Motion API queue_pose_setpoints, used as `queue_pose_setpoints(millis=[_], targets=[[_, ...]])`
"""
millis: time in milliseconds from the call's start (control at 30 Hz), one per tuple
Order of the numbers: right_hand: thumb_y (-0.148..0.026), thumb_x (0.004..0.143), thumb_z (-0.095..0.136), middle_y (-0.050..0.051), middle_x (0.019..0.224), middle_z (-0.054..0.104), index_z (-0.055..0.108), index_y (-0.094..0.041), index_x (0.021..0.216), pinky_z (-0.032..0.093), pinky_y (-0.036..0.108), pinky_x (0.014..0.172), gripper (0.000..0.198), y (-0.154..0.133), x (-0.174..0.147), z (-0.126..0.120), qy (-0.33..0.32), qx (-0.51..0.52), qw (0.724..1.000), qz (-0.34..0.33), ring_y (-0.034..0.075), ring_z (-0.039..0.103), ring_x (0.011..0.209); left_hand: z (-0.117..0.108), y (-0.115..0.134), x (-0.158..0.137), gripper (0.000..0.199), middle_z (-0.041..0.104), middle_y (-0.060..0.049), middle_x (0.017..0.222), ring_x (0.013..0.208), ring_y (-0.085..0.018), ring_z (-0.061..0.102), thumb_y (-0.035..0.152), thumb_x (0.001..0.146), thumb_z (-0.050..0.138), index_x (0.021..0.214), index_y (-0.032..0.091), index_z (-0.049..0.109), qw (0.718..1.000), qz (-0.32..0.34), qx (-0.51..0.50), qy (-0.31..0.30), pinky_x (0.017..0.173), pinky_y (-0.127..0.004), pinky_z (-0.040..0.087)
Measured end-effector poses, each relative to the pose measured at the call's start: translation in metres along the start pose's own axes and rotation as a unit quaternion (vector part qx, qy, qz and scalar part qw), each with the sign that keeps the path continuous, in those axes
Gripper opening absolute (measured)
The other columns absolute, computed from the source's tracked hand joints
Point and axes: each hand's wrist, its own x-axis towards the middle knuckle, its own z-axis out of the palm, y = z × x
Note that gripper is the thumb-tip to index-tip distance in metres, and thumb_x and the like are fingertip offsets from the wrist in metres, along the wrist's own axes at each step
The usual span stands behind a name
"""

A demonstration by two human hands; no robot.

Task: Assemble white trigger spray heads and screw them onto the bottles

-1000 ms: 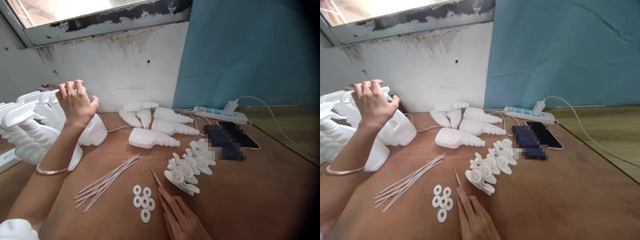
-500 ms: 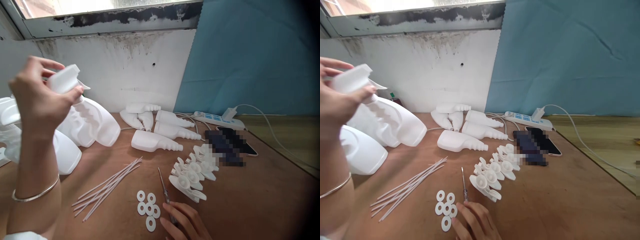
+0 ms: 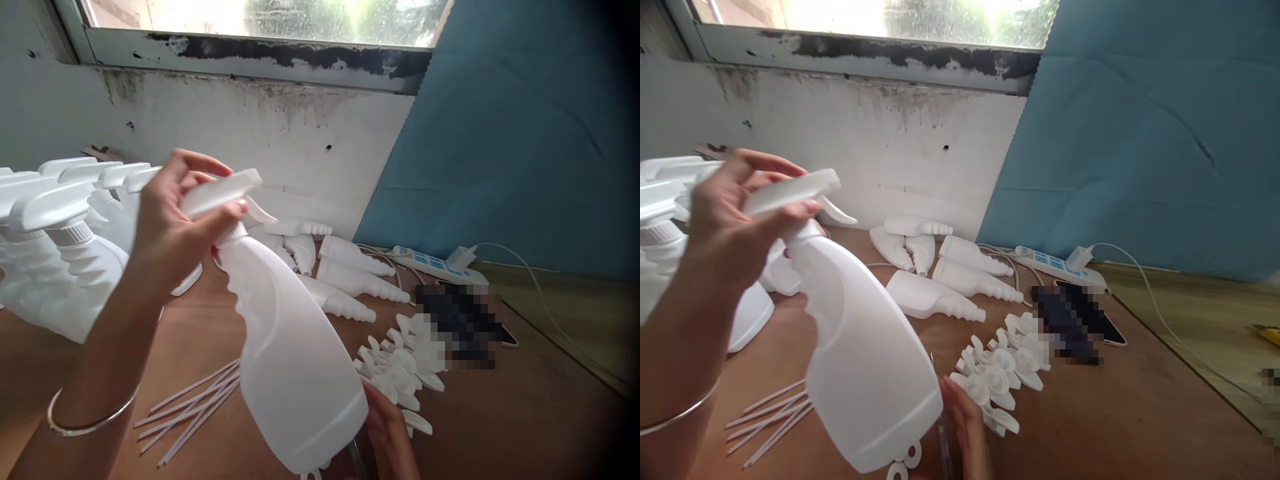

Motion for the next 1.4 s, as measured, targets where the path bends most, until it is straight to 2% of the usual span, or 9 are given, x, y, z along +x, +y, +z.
queue_pose_setpoints(millis=[100,333,600,900,1000,1100,1200,1300,1400], targets=[[-0.061,0.068,0.059,0.013,0.118,0.056,0.034,-0.026,0.127,0.047,0.033,0.084,0.073,-0.003,0.007,0.003,-0.052,0.19,0.97,0.144,0.025,0.056,0.106,0.018,-0.006,-0.005,0.032,0.057,0.001,0.079,0.049,-0.005,0.051,0.03,0.068,0.067,0.095,0.018,0.055,0.993,-0.038,-0.053,-0.099,0.035,-0.015,0.037],[-0.044,0.063,0.071,0.005,0.094,0.061,0.052,-0.023,0.102,0.046,0.029,0.078,0.048,-0.002,0.014,0.004,-0.18,0.274,0.925,0.193,0.02,0.059,0.089,0.038,-0.023,-0.008,0.043,0.061,-0.001,0.079,0.06,-0.011,0.056,0.032,0.066,0.067,0.105,0.02,0.055,0.934,-0.135,-0.174,-0.281,0.048,-0.019,0.043],[-0.047,0.072,0.06,0.007,0.091,0.061,0.052,-0.021,0.108,0.046,0.028,0.072,0.045,-0.008,0.016,-0.001,-0.199,0.259,0.929,0.174,0.018,0.057,0.08,0.068,-0.07,-0.016,0.04,0.063,-0.011,0.102,0.094,-0.021,0.058,0.037,0.067,0.064,0.1,0.014,0.061,0.735,-0.249,-0.482,-0.407,0.074,-0.028,0.045],[-0.06,0.065,0.06,0.006,0.082,0.059,0.057,-0.018,0.1,0.046,0.025,0.063,0.054,-0.014,0.021,0.0,-0.219,0.178,0.943,0.177,0.017,0.054,0.074,0.077,-0.041,-0.033,0.035,0.062,-0.007,0.104,0.1,-0.021,0.055,0.036,0.076,0.055,0.104,0.017,0.06,0.635,-0.376,-0.503,-0.451,0.079,-0.029,0.042],[-0.059,0.063,0.062,0.007,0.084,0.06,0.058,-0.017,0.098,0.047,0.027,0.066,0.055,-0.013,0.022,0.001,-0.243,0.123,0.954,0.129,0.02,0.055,0.077,0.074,-0.032,-0.037,0.037,0.058,-0.002,0.071,0.079,-0.015,0.056,0.031,0.072,0.058,0.104,0.013,0.061,0.624,-0.356,-0.515,-0.468,0.071,-0.025,0.042],[-0.055,0.062,0.064,0.007,0.079,0.061,0.059,-0.015,0.098,0.047,0.029,0.069,0.054,-0.006,0.021,0.001,-0.269,0.081,0.955,0.098,0.021,0.056,0.077,0.072,-0.018,-0.041,0.037,0.046,0.002,0.059,0.066,-0.011,0.051,0.025,0.067,0.06,0.101,0.01,0.064,0.628,-0.321,-0.518,-0.484,0.068,-0.023,0.041],[-0.061,0.065,0.058,0.008,0.08,0.061,0.061,-0.014,0.092,0.048,0.029,0.07,0.054,0.001,0.02,0.002,-0.271,0.06,0.956,0.09,0.022,0.057,0.076,0.068,0.0,-0.047,0.026,0.047,0.001,0.059,0.064,-0.011,0.049,0.02,0.065,0.059,0.088,0.012,0.066,0.671,-0.289,-0.479,-0.486,0.068,-0.026,0.042],[-0.067,0.064,0.056,0.008,0.081,0.062,0.062,-0.014,0.088,0.048,0.032,0.075,0.058,0.001,0.022,0.004,-0.28,0.055,0.954,0.094,0.022,0.057,0.076,0.061,0.015,-0.052,0.011,0.056,-0.002,0.065,0.079,-0.017,0.055,0.017,0.068,0.057,0.075,0.013,0.064,0.733,-0.257,-0.421,-0.468,0.077,-0.03,0.043],[-0.065,0.061,0.061,0.007,0.079,0.061,0.062,-0.014,0.088,0.049,0.03,0.072,0.057,-0.006,0.025,0.005,-0.287,0.053,0.951,0.105,0.02,0.057,0.074,0.053,0.027,-0.054,0.011,0.064,-0.005,0.077,0.092,-0.022,0.056,0.02,0.073,0.054,0.076,0.014,0.063,0.764,-0.244,-0.374,-0.466,0.082,-0.034,0.043]])
